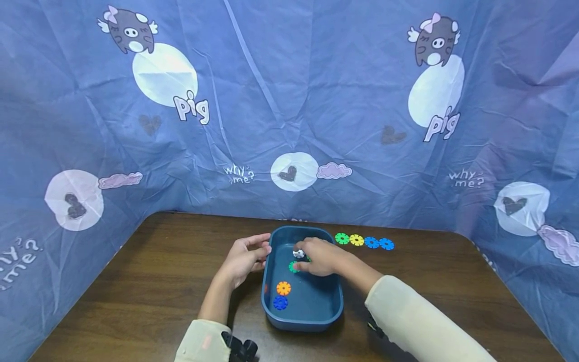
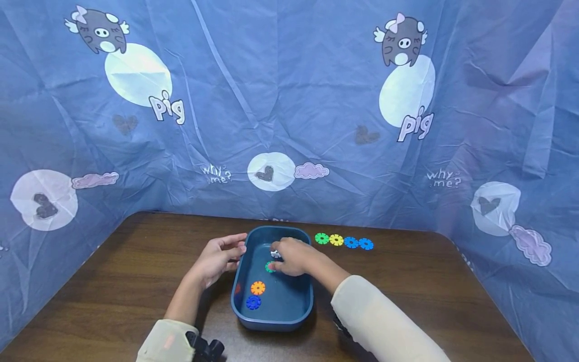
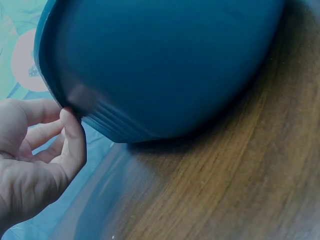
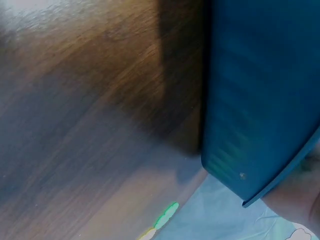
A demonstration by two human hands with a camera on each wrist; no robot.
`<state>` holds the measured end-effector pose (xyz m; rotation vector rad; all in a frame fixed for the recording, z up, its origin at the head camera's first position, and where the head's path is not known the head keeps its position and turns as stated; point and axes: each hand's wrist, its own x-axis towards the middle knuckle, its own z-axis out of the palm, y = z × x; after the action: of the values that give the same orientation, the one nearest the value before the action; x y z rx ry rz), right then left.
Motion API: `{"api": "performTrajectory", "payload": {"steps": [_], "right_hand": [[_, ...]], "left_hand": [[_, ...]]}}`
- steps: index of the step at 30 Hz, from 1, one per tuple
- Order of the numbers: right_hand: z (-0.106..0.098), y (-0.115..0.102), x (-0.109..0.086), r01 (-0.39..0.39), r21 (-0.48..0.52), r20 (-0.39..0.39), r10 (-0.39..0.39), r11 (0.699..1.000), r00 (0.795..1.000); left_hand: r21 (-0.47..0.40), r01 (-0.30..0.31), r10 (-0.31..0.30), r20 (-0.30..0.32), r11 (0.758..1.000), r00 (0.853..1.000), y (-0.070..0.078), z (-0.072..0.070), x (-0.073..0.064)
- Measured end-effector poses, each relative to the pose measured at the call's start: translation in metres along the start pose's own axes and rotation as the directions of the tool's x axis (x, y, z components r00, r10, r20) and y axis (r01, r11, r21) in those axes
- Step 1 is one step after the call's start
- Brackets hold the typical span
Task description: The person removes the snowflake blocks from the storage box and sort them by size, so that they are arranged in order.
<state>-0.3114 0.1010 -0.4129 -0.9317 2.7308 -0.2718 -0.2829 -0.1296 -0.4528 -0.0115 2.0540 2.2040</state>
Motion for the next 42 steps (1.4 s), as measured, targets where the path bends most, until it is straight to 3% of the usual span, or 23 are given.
{"api": "performTrajectory", "payload": {"steps": [8,21,27,32,42], "right_hand": [[0.003,-0.008,-0.002,0.009,0.012,0.047,-0.010,1.000,0.999],[0.006,-0.021,-0.005,0.160,0.112,0.050,-0.166,0.981,0.985],[0.000,-0.016,-0.004,0.150,0.151,0.013,-0.154,0.977,0.988],[-0.003,-0.009,0.000,0.142,0.158,0.043,-0.150,0.977,0.988],[0.000,0.003,0.015,0.035,0.163,0.093,-0.050,0.986,0.994]], "left_hand": [[0.001,-0.008,0.008,0.014,1.000,1.000,0.001,0.000,0.000],[-0.016,-0.007,0.008,0.029,1.000,1.000,0.002,-0.001,-0.001],[-0.014,-0.010,0.011,0.028,1.000,1.000,0.001,-0.001,0.000],[-0.019,-0.012,0.013,0.015,1.000,1.000,0.001,-0.001,-0.001],[-0.005,-0.008,0.008,0.011,1.000,1.000,0.001,0.000,0.000]]}}
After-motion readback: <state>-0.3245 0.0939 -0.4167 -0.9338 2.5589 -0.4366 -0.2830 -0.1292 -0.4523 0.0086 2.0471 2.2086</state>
